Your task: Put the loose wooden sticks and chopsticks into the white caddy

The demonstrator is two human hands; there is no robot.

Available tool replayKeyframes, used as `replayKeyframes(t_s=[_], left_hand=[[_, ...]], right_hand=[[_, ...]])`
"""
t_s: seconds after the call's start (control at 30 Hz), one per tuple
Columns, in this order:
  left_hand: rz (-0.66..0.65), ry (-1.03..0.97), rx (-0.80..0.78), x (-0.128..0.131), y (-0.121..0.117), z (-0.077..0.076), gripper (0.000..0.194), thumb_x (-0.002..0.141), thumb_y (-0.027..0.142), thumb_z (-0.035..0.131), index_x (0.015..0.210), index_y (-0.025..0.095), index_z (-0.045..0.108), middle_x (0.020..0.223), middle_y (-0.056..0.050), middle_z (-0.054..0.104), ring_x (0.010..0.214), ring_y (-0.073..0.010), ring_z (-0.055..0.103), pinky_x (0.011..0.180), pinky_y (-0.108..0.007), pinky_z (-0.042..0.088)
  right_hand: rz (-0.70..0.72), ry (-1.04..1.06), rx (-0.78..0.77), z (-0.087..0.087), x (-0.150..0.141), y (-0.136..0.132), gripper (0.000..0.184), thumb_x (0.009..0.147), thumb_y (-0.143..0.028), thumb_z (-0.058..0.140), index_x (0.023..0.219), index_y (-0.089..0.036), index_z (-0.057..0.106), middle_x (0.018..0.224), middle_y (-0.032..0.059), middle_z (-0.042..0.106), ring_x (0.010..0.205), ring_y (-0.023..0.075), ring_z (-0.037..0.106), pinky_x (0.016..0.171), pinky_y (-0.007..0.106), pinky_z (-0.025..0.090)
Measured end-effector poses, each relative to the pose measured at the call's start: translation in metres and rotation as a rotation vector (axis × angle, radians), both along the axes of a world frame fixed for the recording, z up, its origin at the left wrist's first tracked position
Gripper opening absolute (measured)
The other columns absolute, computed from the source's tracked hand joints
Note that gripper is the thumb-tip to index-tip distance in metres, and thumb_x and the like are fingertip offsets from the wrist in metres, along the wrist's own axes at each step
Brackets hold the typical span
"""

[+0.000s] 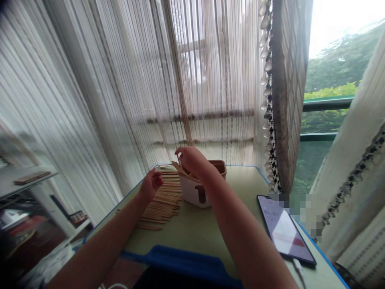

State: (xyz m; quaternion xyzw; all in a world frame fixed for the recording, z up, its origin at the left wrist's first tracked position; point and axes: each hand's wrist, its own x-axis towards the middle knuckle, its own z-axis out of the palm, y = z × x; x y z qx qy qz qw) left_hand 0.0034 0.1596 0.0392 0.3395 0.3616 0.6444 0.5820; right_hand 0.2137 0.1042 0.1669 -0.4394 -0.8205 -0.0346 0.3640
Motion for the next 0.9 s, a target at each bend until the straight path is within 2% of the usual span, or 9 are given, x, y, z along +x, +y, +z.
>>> replayKeyframes(t_s=[0.07, 0.13, 0.3, 0.33, 0.43, 0.53, 0.6, 0.73, 0.9], left_hand=[[0.007, 0.028, 0.009, 0.0, -0.001, 0.001, 0.027, 0.077, 0.038, 0.055, 0.067, 0.012, 0.058, 0.052, 0.0, 0.055, 0.044, -0.0085, 0.052, 0.048, -0.02, 0.044], [0.036, 0.158, 0.051, 0.002, -0.003, 0.001, 0.028, 0.077, 0.038, 0.055, 0.067, 0.013, 0.059, 0.052, -0.001, 0.056, 0.045, -0.0093, 0.052, 0.049, -0.021, 0.043], [0.024, 0.757, 0.408, 0.009, -0.014, -0.003, 0.003, 0.062, 0.016, 0.067, 0.064, 0.016, 0.065, 0.062, 0.0, 0.06, 0.062, -0.0114, 0.052, 0.064, -0.021, 0.041], [-0.001, 0.821, 0.457, 0.01, -0.016, -0.005, 0.008, 0.058, 0.011, 0.068, 0.063, 0.017, 0.065, 0.065, -0.001, 0.061, 0.066, -0.0124, 0.052, 0.068, -0.021, 0.041], [-0.065, 0.882, 0.475, 0.014, -0.02, -0.009, 0.016, 0.052, 0.005, 0.067, 0.058, 0.02, 0.065, 0.067, -0.002, 0.061, 0.073, -0.0164, 0.053, 0.077, -0.025, 0.04], [-0.071, 0.93, 0.476, 0.014, -0.018, -0.011, 0.016, 0.052, 0.006, 0.066, 0.058, 0.021, 0.065, 0.067, -0.003, 0.062, 0.073, -0.0185, 0.053, 0.079, -0.028, 0.041], [-0.056, 1.02, 0.545, 0.012, -0.016, -0.012, 0.015, 0.054, 0.008, 0.066, 0.061, 0.021, 0.066, 0.068, -0.003, 0.063, 0.071, -0.0182, 0.053, 0.079, -0.029, 0.041], [-0.026, 1.2, 0.691, 0.01, -0.014, -0.014, 0.011, 0.06, 0.011, 0.064, 0.064, 0.021, 0.067, 0.068, -0.003, 0.064, 0.068, -0.0175, 0.054, 0.074, -0.028, 0.042], [-0.017, 1.29, 0.725, 0.01, -0.014, -0.015, 0.009, 0.063, 0.014, 0.063, 0.066, 0.021, 0.067, 0.068, -0.004, 0.064, 0.069, -0.0175, 0.055, 0.071, -0.026, 0.041]], right_hand=[[-0.008, -0.014, 0.011, 0.0, 0.0, 0.0, 0.025, 0.078, -0.011, 0.051, 0.093, -0.02, 0.069, 0.082, 0.0057, 0.07, 0.074, 0.0149, 0.064, 0.069, 0.025, 0.044], [-0.01, -0.022, 0.033, 0.002, 0.002, -0.002, 0.024, 0.079, -0.012, 0.051, 0.09, -0.02, 0.07, 0.084, 0.0059, 0.071, 0.077, 0.0156, 0.064, 0.071, 0.025, 0.045], [-0.023, -0.019, 0.058, 0.006, 0.007, -0.007, 0.026, 0.079, -0.011, 0.05, 0.094, -0.019, 0.07, 0.087, 0.0061, 0.071, 0.082, 0.0163, 0.064, 0.075, 0.027, 0.045], [-0.029, -0.031, 0.057, 0.006, 0.008, -0.007, 0.025, 0.079, -0.012, 0.05, 0.092, -0.019, 0.07, 0.086, 0.0062, 0.071, 0.081, 0.0166, 0.064, 0.076, 0.027, 0.045], [-0.044, -0.068, 0.031, 0.004, 0.007, -0.007, 0.023, 0.077, -0.012, 0.052, 0.089, -0.019, 0.071, 0.084, 0.0063, 0.071, 0.078, 0.0172, 0.065, 0.075, 0.028, 0.046], [-0.014, -0.021, 0.026, 0.001, 0.002, -0.007, 0.031, 0.076, -0.01, 0.051, 0.1, -0.019, 0.068, 0.091, 0.0065, 0.07, 0.082, 0.0162, 0.064, 0.076, 0.027, 0.047], [0.035, -0.007, 0.033, 0.0, -0.001, -0.007, 0.034, 0.077, -0.01, 0.049, 0.106, -0.02, 0.065, 0.098, 0.0066, 0.069, 0.089, 0.0159, 0.063, 0.08, 0.026, 0.046], [0.054, -0.067, 0.0, -0.003, -0.004, -0.006, 0.029, 0.079, -0.013, 0.049, 0.098, -0.022, 0.069, 0.096, 0.0064, 0.07, 0.088, 0.0175, 0.064, 0.078, 0.027, 0.046], [0.017, -0.105, -0.013, -0.001, -0.001, -0.007, 0.03, 0.079, -0.014, 0.047, 0.096, -0.022, 0.07, 0.09, 0.0069, 0.071, 0.083, 0.0179, 0.064, 0.073, 0.026, 0.044]])
